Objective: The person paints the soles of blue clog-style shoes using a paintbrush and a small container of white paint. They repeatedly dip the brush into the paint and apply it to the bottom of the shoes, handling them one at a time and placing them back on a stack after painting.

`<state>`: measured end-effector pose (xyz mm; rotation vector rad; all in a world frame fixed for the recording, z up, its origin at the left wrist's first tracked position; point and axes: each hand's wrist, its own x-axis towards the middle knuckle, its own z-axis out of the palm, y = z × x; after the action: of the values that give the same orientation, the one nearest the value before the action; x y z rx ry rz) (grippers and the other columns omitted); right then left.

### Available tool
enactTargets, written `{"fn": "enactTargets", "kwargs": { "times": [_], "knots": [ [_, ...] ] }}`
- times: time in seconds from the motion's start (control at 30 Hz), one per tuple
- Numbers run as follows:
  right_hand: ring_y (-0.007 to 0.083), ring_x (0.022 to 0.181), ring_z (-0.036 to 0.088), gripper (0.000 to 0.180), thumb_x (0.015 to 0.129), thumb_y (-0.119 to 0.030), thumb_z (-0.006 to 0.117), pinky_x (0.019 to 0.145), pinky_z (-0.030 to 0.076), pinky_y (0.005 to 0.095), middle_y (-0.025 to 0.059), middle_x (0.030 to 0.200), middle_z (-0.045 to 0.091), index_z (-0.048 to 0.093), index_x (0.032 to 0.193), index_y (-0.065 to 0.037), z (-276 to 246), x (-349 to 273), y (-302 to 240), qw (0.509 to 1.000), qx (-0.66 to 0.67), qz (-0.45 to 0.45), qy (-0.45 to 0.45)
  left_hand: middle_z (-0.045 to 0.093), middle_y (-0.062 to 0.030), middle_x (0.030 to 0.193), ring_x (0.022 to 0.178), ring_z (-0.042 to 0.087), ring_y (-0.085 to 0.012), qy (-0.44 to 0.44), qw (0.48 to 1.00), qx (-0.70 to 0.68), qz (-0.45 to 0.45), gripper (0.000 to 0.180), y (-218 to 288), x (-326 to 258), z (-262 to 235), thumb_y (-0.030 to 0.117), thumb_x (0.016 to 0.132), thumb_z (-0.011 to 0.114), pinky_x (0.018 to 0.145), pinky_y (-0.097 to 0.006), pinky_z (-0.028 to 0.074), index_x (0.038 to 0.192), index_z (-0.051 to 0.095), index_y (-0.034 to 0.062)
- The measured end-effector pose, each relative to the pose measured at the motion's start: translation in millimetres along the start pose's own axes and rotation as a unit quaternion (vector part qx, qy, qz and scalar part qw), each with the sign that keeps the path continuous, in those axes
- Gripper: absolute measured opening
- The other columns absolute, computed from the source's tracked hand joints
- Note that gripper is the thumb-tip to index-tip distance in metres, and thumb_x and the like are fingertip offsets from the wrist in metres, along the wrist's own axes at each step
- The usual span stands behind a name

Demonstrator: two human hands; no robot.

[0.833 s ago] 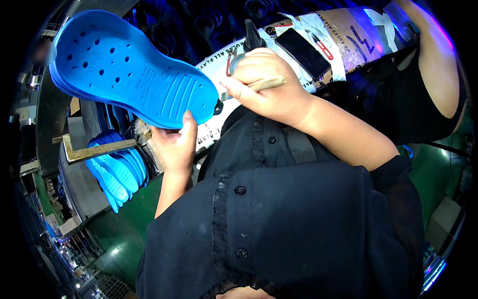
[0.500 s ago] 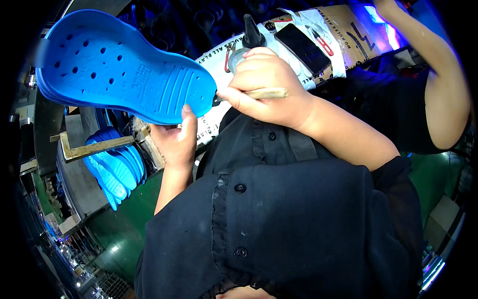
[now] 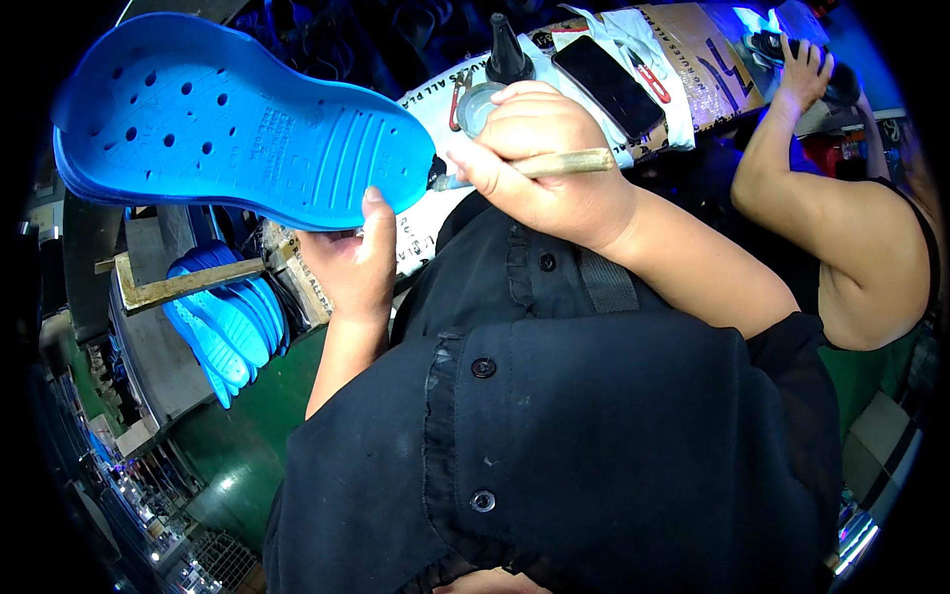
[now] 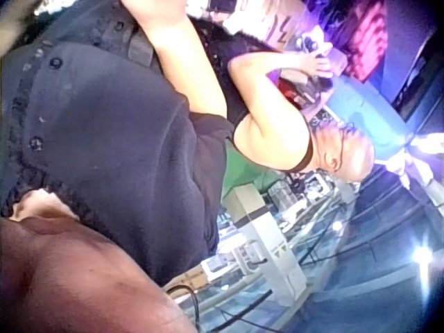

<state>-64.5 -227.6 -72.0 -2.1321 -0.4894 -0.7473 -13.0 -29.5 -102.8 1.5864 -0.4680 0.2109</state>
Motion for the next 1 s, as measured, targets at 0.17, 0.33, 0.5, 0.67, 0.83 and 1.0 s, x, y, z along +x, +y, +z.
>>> {"fn": "enactTargets", "kwargs": {
  "times": [0.17,0.33,0.5,0.67,0.83,1.0],
  "knots": [
    [0.0244,0.057,0.054,0.017,0.079,-0.012,0.064,0.064,0.042,0.0339,0.0075,0.059,0.055,0.061,0.065,-0.003,3,2,-2,1.0,-0.008,-0.002,-0.004,0.063,-0.0109,0.09,0.081,0.062,-0.0161,-0.005,1.0,0.013,0.018,0.027,-5,0,0,0.002,0.075,0.066,0.075,-0.027,0.048,0.099,0.055,-0.0029],
    [0.0244,0.056,0.053,0.02,0.08,-0.011,0.062,0.063,0.041,0.0344,0.0073,0.057,0.053,0.059,0.062,-0.003,-2,3,1,1.0,-0.006,0.014,0.023,0.064,-0.0115,0.086,0.076,0.063,-0.018,-0.01,0.996,0.043,0.073,0.025,-12,2,-1,0.002,0.073,0.067,0.071,-0.028,0.049,0.096,0.057,-0.0019],
    [0.0232,0.061,0.055,0.018,0.081,-0.014,0.062,0.069,0.042,0.0338,0.0068,0.061,0.056,0.06,0.065,-0.005,4,1,-3,0.999,-0.039,0.008,-0.012,0.064,-0.0122,0.086,0.075,0.064,-0.0187,-0.023,0.993,0.069,0.097,0.025,-14,1,0,0.003,0.073,0.068,0.071,-0.029,0.049,0.095,0.056,-0.0009],
    [0.0226,0.059,0.053,0.019,0.083,-0.011,0.059,0.068,0.042,0.0332,0.0073,0.062,0.057,0.061,0.065,-0.004,-19,-1,0,0.998,-0.041,0.021,0.035,0.062,-0.0122,0.097,0.088,0.06,-0.016,-0.04,0.996,0.06,0.049,0.031,-2,8,-5,-0.002,0.078,0.064,0.081,-0.028,0.046,0.106,0.052,-0.0052],
    [0.0214,0.061,0.054,0.023,0.085,-0.011,0.058,0.059,0.042,0.0322,0.0095,0.063,0.055,0.061,0.064,-0.002,-49,-25,15,0.979,0.001,0.15,0.137,0.062,-0.0102,0.101,0.091,0.058,-0.0177,-0.006,0.999,0.026,0.021,0.03,36,34,-25,-0.006,0.076,0.062,0.083,-0.033,0.046,0.106,0.057,-0.0039],
    [0.0222,0.065,0.058,0.024,0.088,-0.014,0.055,0.061,0.044,0.0326,0.0099,0.066,0.058,0.062,0.069,-0.002,-84,-59,24,0.943,0.065,0.256,0.201,0.053,-0.0207,0.118,0.106,0.055,-0.0296,-0.121,0.954,-0.229,-0.15,0.07,103,46,-32,0.01,0.069,0.069,0.094,-0.04,0.042,0.128,0.037,-0.01]
  ]
}}
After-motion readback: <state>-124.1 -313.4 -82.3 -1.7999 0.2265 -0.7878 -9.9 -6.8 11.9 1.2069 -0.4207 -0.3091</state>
